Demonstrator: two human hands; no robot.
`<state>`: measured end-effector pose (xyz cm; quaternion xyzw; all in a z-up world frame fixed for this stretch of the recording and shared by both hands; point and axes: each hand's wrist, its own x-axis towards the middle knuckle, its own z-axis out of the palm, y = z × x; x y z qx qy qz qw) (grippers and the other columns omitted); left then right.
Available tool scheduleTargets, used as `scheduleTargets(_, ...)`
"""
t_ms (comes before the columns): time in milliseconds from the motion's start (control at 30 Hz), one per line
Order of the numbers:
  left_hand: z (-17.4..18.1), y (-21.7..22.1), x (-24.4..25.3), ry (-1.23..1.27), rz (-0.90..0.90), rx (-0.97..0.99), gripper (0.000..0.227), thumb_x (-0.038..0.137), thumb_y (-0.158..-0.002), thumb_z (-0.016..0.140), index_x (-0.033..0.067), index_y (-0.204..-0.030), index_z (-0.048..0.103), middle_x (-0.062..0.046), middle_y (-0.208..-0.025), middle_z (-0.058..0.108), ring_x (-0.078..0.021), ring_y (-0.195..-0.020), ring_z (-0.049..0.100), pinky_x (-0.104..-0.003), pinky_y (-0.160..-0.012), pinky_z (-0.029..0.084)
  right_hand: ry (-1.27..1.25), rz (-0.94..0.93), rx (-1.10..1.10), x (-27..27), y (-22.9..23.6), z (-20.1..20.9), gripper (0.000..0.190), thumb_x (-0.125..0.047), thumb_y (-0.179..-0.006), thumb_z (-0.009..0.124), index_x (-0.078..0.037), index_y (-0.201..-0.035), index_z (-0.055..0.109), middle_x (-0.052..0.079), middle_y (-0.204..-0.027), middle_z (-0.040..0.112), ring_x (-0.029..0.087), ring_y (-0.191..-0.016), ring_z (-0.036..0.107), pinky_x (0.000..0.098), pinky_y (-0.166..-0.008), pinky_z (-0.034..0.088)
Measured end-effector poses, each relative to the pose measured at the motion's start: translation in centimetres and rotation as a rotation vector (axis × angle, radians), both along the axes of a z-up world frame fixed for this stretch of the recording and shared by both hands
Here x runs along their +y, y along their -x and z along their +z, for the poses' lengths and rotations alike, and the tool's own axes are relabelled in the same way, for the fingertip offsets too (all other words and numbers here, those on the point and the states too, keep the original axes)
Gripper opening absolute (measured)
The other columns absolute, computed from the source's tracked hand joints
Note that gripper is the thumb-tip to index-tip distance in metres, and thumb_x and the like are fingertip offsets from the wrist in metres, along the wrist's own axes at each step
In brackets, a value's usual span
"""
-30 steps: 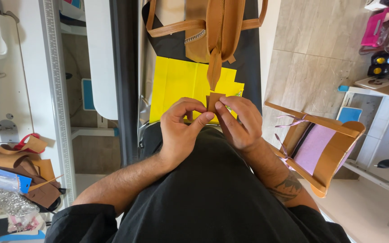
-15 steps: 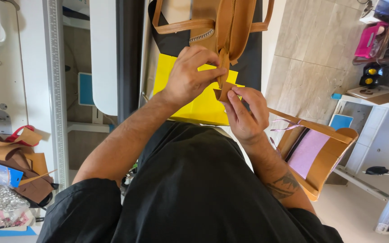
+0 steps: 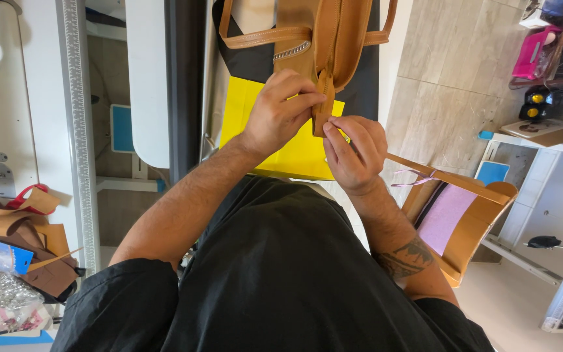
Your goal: Cutting leather strips with scissors and applying glue to assemble a leather bag
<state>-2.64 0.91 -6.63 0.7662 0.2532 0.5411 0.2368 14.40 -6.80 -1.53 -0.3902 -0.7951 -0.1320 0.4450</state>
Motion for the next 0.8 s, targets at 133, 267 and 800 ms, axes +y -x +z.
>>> scheduleTargets(133, 1.0, 0.7, -1.3, 0.258, 0.005, -0.006, 0.031, -0.012, -0.091, 0.069, 0.0039, -0.116, 0.076, -0.013, -0.103, 0.068, -0.0325, -0.091, 0.069, -0.041, -0.075, 0.059, -0.012, -0.022, -0.037, 0.3, -0.1, -0.3, 0.013, 0.001, -0.087, 0.082, -0.002, -0.099, 0.079, 0.016, -0.098, 0.074, 0.028, -0.083, 0.071, 0.0386, -0.074, 0.060)
scheduleTargets(267, 1.9, 0.7, -2.7, 0.588, -0.021, -0.129, 0.033, -0.012, -0.096, 0.063, 0.0017, -0.125, 0.071, -0.018, -0.099, 0.069, -0.0304, -0.084, 0.071, -0.035, -0.068, 0.056, -0.017, -0.002, -0.017, 0.6, -0.1, -0.2, 0.009, 0.002, -0.089, 0.079, -0.001, -0.097, 0.080, 0.017, -0.096, 0.074, 0.030, -0.077, 0.070, 0.0394, -0.066, 0.056)
scheduleTargets(800, -0.5, -1.4, -3.8, 1.055, -0.257, -0.470, 0.021, -0.003, -0.095, 0.072, 0.0004, -0.115, 0.076, -0.013, -0.099, 0.075, -0.0137, -0.090, 0.069, -0.025, -0.074, 0.059, -0.030, -0.089, -0.049, -1.1, -0.2, 0.0, 0.012, 0.004, -0.088, 0.077, -0.002, -0.098, 0.079, 0.015, -0.100, 0.073, 0.028, -0.076, 0.069, 0.0378, -0.065, 0.051)
